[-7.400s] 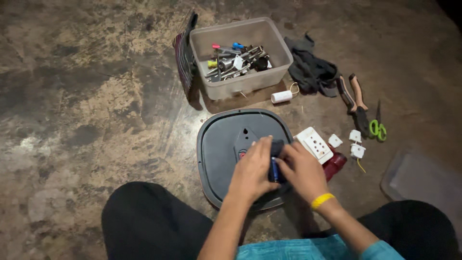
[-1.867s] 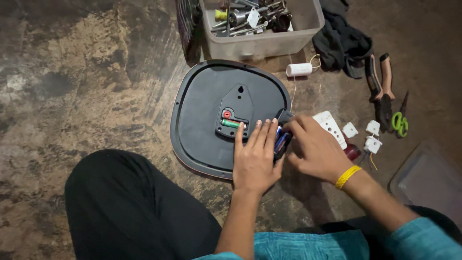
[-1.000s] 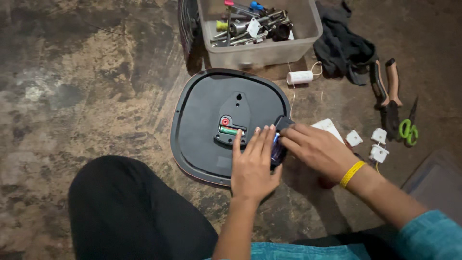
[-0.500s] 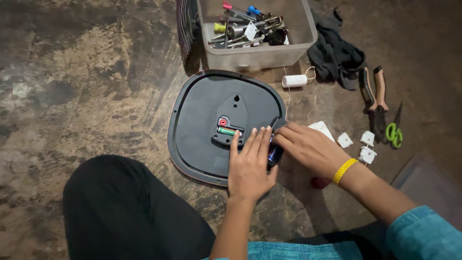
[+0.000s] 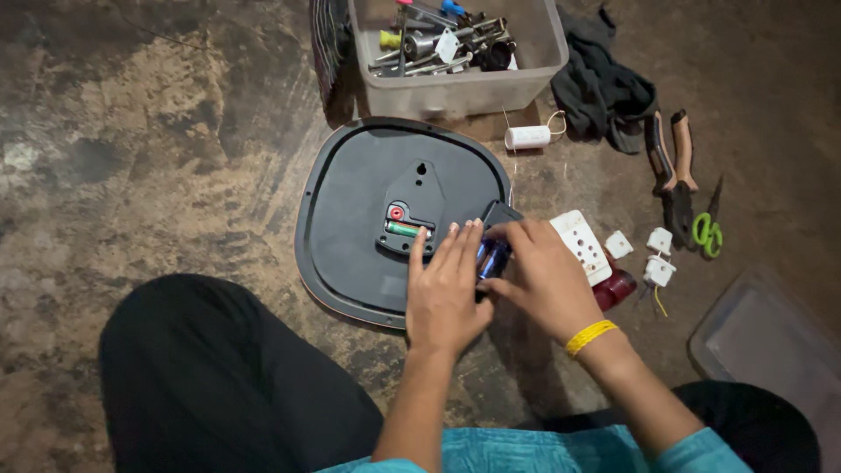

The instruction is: The person sits on the floor and works on a small black electronic device, removing and inserting batteries, and using a screwdriver to adjust internal components. They also wipe the device with a cloth and handle a battery charger.

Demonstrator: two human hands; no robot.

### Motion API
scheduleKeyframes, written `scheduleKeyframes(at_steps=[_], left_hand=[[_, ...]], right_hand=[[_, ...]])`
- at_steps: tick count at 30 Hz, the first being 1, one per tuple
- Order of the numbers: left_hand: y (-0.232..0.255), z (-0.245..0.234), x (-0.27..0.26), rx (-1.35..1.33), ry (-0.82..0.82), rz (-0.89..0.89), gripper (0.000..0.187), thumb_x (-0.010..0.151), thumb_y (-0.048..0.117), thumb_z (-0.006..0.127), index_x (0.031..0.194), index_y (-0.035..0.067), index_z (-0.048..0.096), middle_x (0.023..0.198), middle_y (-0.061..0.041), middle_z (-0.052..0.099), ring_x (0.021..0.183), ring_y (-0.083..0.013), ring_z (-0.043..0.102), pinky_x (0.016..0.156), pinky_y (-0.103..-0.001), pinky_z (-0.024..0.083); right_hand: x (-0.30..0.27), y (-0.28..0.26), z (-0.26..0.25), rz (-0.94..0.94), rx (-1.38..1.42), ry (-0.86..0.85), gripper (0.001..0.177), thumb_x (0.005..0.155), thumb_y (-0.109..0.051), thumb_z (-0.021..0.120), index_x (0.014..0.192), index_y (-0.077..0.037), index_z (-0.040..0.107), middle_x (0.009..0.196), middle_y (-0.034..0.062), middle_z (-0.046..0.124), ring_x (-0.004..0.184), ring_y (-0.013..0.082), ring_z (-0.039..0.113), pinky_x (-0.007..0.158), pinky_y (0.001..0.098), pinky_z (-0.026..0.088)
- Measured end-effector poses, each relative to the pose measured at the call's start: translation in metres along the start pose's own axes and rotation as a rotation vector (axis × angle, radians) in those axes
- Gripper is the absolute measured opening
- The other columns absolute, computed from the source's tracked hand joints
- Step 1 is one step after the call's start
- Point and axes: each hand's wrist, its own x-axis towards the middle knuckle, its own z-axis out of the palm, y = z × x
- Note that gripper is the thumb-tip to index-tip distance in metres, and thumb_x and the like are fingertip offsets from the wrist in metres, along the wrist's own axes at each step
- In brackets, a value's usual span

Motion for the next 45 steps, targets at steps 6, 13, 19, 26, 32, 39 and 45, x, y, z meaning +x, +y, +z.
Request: scheduleKeyframes(at_steps=[6, 13, 19, 26, 32, 39, 45], left_hand=[[-0.001, 0.002, 0.001, -0.026, 0.005, -0.004, 0.091, 0.063, 0.021, 0.078, 0.147, 0.005, 0.046, 0.146, -0.012, 0.057, 0.139, -0.0240, 0.049, 0.123, -0.054, 0.018], [0.000, 0.002, 0.000, -0.003, 0.067, 0.027, 0.082, 0.075, 0.022, 0.077, 0.149, 0.005, 0.046, 0.149, -0.011, 0.056, 0.142, -0.0231, 0.049, 0.125, -0.053, 0.019], [0.002, -0.002, 0.005, -0.031, 0.011, 0.025, 0.088, 0.071, 0.031, 0.078, 0.147, 0.003, 0.044, 0.146, -0.013, 0.056, 0.139, -0.0265, 0.048, 0.120, -0.055, 0.018], [0.002, 0.003, 0.005, -0.021, 0.056, 0.028, 0.079, 0.083, 0.034, 0.076, 0.148, 0.002, 0.045, 0.146, -0.012, 0.057, 0.140, -0.0269, 0.049, 0.122, -0.054, 0.020], [0.003, 0.005, 0.004, 0.012, 0.066, 0.028, 0.076, 0.083, 0.034, 0.076, 0.147, 0.003, 0.048, 0.145, -0.012, 0.059, 0.138, -0.0263, 0.051, 0.122, -0.054, 0.022], [0.004, 0.001, 0.006, 0.018, 0.063, 0.042, 0.077, 0.083, 0.033, 0.076, 0.147, 0.001, 0.046, 0.144, -0.013, 0.059, 0.138, -0.0272, 0.051, 0.122, -0.055, 0.022], [0.002, 0.000, 0.003, -0.038, 0.037, 0.026, 0.085, 0.081, 0.033, 0.079, 0.148, -0.003, 0.042, 0.144, -0.016, 0.058, 0.139, -0.0285, 0.050, 0.122, -0.055, 0.021]], right_hand=[[-0.001, 0.004, -0.001, 0.056, 0.055, 0.001, 0.049, 0.068, -0.022, 0.087, 0.108, -0.006, 0.065, 0.097, 0.0129, 0.067, 0.095, 0.0365, 0.061, 0.084, 0.0464, 0.049], [-0.008, 0.000, 0.009, 0.115, 0.145, 0.140, 0.042, 0.065, -0.019, 0.088, 0.095, -0.004, 0.063, 0.091, 0.0145, 0.066, 0.091, 0.0332, 0.065, 0.083, 0.0433, 0.054], [-0.003, 0.042, 0.010, 0.436, 0.889, 0.041, 0.037, 0.072, -0.013, 0.084, 0.099, -0.005, 0.060, 0.102, 0.0073, 0.073, 0.098, 0.0173, 0.072, 0.089, 0.0363, 0.061], [0.006, 0.092, -0.010, 0.553, 1.311, 0.027, 0.030, 0.083, -0.012, 0.074, 0.108, -0.004, 0.061, 0.111, 0.0091, 0.071, 0.102, 0.0195, 0.071, 0.089, 0.0392, 0.063], [0.033, 0.114, 0.008, 0.297, 0.158, 0.115, 0.045, 0.074, -0.017, 0.082, 0.113, -0.003, 0.064, 0.109, 0.0159, 0.070, 0.103, 0.0299, 0.069, 0.093, 0.0412, 0.055], [0.009, 0.101, 0.017, 0.328, 0.137, 0.089, 0.049, 0.082, -0.019, 0.075, 0.126, -0.002, 0.059, 0.122, 0.0196, 0.061, 0.107, 0.0393, 0.063, 0.088, 0.0462, 0.051], [-0.025, 0.072, -0.010, 0.131, -0.029, 0.194, 0.045, 0.081, -0.010, 0.070, 0.126, -0.008, 0.064, 0.131, 0.0203, 0.059, 0.119, 0.0426, 0.057, 0.099, 0.0478, 0.047]])
